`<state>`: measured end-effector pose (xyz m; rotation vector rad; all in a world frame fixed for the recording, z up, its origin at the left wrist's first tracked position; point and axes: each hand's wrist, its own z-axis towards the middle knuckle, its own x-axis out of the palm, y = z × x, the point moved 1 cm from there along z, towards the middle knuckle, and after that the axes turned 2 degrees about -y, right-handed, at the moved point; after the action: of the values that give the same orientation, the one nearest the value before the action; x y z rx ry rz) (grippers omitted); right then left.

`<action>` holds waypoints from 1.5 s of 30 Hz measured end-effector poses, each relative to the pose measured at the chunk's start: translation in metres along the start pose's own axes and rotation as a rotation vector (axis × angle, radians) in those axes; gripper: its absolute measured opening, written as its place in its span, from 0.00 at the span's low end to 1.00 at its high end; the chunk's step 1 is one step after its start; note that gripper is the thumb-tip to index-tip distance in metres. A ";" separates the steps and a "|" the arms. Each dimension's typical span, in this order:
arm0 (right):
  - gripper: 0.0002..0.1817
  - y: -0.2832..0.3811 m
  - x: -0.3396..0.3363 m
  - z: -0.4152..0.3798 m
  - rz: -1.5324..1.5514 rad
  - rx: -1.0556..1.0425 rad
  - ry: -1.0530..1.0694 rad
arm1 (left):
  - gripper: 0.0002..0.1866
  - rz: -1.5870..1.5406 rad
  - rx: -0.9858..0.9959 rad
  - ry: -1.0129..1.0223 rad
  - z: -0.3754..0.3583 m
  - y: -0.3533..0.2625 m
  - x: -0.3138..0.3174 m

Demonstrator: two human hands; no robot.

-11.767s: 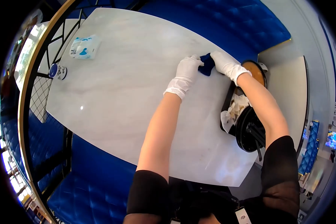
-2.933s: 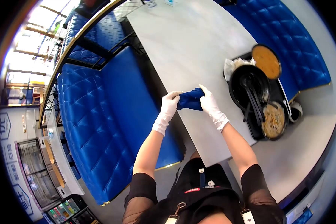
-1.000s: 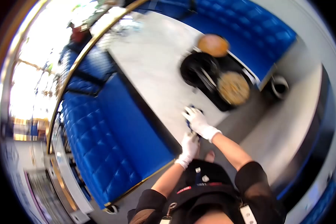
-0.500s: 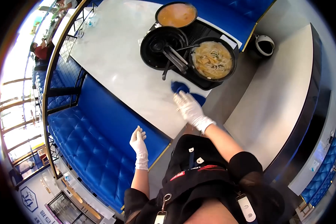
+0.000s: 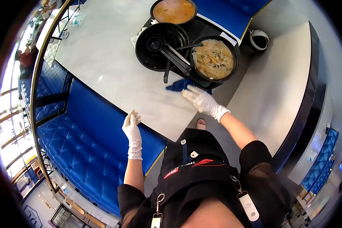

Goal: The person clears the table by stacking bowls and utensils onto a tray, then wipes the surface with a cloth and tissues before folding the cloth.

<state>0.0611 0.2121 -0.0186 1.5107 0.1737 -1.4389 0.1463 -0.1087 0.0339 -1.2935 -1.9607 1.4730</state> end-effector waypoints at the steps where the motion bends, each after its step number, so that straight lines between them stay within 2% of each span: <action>1: 0.25 -0.001 -0.002 0.000 -0.025 -0.011 0.011 | 0.15 0.006 -0.006 0.004 -0.001 0.003 -0.003; 4: 0.27 0.017 0.005 0.002 -0.092 0.054 -0.058 | 0.15 0.007 -0.019 -0.005 0.012 0.007 -0.003; 8: 0.26 0.044 0.004 0.006 -0.022 0.082 0.049 | 0.16 -0.032 -0.033 0.002 0.040 0.001 0.014; 11: 0.21 0.055 -0.037 0.001 0.081 0.137 -0.232 | 0.16 0.003 0.072 0.021 0.076 -0.022 0.039; 12: 0.16 0.054 -0.052 -0.008 0.085 0.182 -0.390 | 0.16 0.002 0.113 0.020 0.094 -0.030 0.048; 13: 0.10 0.048 -0.064 -0.025 -0.035 0.291 -0.541 | 0.16 -0.009 0.123 0.003 0.112 -0.040 0.058; 15: 0.05 0.020 -0.093 -0.045 -0.005 0.769 -0.816 | 0.16 0.016 0.216 -0.009 0.149 -0.061 0.080; 16: 0.08 -0.017 -0.089 -0.058 0.307 1.072 -1.061 | 0.16 0.009 0.224 -0.033 0.172 -0.070 0.091; 17: 0.12 -0.047 -0.095 -0.065 0.360 1.179 -1.037 | 0.16 0.039 0.255 -0.013 0.196 -0.076 0.103; 19: 0.14 -0.085 -0.103 -0.052 0.772 1.278 -1.136 | 0.16 0.063 0.285 -0.011 0.235 -0.080 0.126; 22: 0.16 -0.151 -0.077 -0.042 0.898 1.172 -1.165 | 0.15 0.124 0.341 0.019 0.273 -0.089 0.153; 24: 0.15 -0.158 -0.075 -0.032 0.982 1.161 -1.133 | 0.15 0.183 0.159 0.203 0.285 -0.104 0.170; 26: 0.11 -0.158 -0.084 -0.026 1.102 1.184 -1.114 | 0.15 0.227 0.193 0.228 0.288 -0.112 0.185; 28: 0.11 -0.161 -0.083 -0.029 1.140 1.154 -1.092 | 0.17 0.279 0.276 0.270 0.288 -0.117 0.196; 31: 0.08 -0.156 -0.086 -0.017 1.186 1.137 -1.097 | 0.19 0.299 0.290 0.326 0.300 -0.124 0.210; 32: 0.07 -0.154 -0.086 -0.015 1.165 1.133 -1.117 | 0.19 0.298 0.293 0.331 0.308 -0.123 0.216; 34: 0.06 -0.152 -0.087 -0.011 1.140 1.124 -1.124 | 0.19 0.515 0.338 0.317 0.318 -0.116 0.226; 37: 0.06 -0.145 -0.090 -0.002 1.246 1.104 -1.202 | 0.18 0.435 0.336 0.237 0.308 -0.116 0.236; 43: 0.06 -0.143 -0.093 0.003 1.223 1.109 -1.311 | 0.16 0.508 0.423 0.164 0.304 -0.115 0.235; 45: 0.06 -0.147 -0.094 0.002 1.180 1.114 -1.266 | 0.16 0.491 0.404 0.157 0.301 -0.115 0.232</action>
<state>-0.0675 0.3308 -0.0209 0.7331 -2.1508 -1.1248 -0.2443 -0.0881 -0.0321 -1.7004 -1.2070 1.8000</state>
